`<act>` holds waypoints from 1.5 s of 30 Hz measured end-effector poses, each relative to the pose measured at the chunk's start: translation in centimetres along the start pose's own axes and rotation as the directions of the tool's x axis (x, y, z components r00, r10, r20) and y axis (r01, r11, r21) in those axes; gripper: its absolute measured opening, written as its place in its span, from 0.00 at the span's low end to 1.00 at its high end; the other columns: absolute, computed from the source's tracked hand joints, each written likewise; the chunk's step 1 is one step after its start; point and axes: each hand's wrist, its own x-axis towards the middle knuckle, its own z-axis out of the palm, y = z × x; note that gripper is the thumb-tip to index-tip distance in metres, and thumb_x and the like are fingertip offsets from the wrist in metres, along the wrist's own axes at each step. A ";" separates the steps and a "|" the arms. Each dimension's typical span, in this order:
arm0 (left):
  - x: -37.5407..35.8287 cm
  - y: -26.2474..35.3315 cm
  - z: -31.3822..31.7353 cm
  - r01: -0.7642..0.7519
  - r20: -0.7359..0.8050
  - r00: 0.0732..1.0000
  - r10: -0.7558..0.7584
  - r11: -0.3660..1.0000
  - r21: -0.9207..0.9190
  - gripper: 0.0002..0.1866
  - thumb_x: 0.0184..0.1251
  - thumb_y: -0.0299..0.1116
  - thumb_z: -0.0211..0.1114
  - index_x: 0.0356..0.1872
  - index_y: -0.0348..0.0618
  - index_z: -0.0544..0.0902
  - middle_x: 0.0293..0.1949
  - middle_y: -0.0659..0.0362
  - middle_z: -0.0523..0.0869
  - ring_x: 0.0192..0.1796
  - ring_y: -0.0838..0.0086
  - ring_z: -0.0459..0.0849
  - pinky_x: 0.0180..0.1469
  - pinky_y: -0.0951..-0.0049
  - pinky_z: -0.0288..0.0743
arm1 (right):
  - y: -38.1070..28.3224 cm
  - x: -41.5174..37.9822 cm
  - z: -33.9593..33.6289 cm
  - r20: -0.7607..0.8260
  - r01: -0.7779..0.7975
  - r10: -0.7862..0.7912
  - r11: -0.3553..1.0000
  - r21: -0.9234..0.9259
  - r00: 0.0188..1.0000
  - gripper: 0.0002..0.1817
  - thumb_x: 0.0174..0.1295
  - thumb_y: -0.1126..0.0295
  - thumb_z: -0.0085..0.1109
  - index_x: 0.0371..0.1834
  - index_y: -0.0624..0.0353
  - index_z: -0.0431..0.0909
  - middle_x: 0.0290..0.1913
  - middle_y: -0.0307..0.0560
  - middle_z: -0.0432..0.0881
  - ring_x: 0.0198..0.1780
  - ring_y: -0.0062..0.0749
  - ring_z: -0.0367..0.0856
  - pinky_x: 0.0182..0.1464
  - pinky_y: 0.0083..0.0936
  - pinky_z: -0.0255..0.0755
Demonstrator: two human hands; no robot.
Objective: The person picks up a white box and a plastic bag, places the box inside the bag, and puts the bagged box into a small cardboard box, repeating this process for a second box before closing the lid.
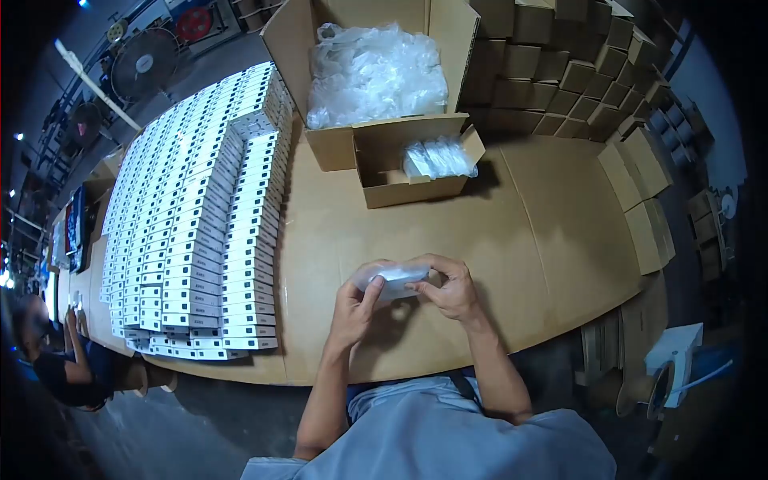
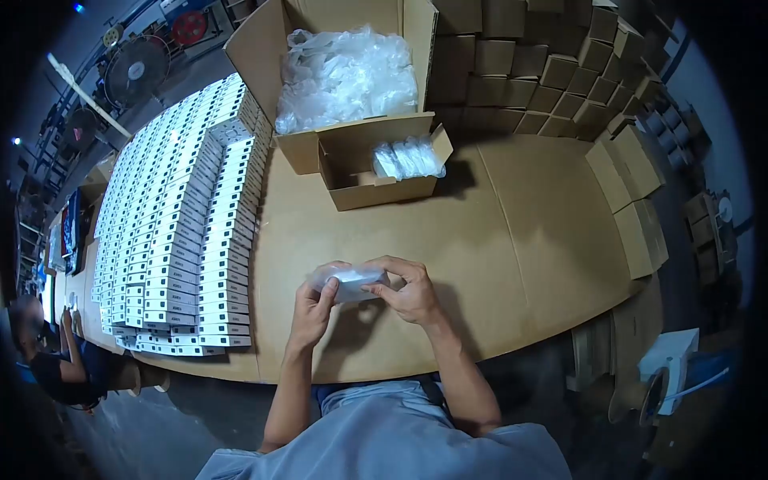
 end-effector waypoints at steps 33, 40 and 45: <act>1.6 -0.3 0.0 0.042 -0.205 0.974 -0.093 0.970 -0.240 0.28 0.87 0.48 0.49 0.65 0.30 0.78 0.46 0.51 0.89 0.47 0.70 0.89 0.52 0.70 0.86 | -1.8 1.6 -0.2 0.084 -0.072 0.083 0.989 -0.127 0.993 0.19 0.56 0.77 0.75 0.52 0.59 0.88 0.51 0.52 0.91 0.55 0.45 0.88 0.61 0.35 0.79; 0.8 2.2 0.1 -0.181 -0.070 0.978 0.194 0.970 0.159 0.22 0.81 0.35 0.60 0.69 0.37 0.75 0.55 0.53 0.86 0.56 0.72 0.84 0.56 0.71 0.81 | -1.1 2.2 -0.8 0.138 -0.058 0.054 0.998 0.023 0.989 0.15 0.58 0.77 0.75 0.48 0.64 0.86 0.52 0.50 0.90 0.69 0.48 0.80 0.69 0.39 0.73; 1.6 2.5 -1.7 -0.049 0.056 0.998 0.031 0.934 0.355 0.14 0.73 0.26 0.69 0.56 0.35 0.83 0.50 0.58 0.86 0.50 0.77 0.84 0.54 0.75 0.79 | -3.8 3.3 -1.2 0.100 0.193 -0.169 0.924 -0.330 0.980 0.18 0.57 0.79 0.73 0.52 0.58 0.87 0.54 0.48 0.87 0.52 0.42 0.86 0.60 0.34 0.78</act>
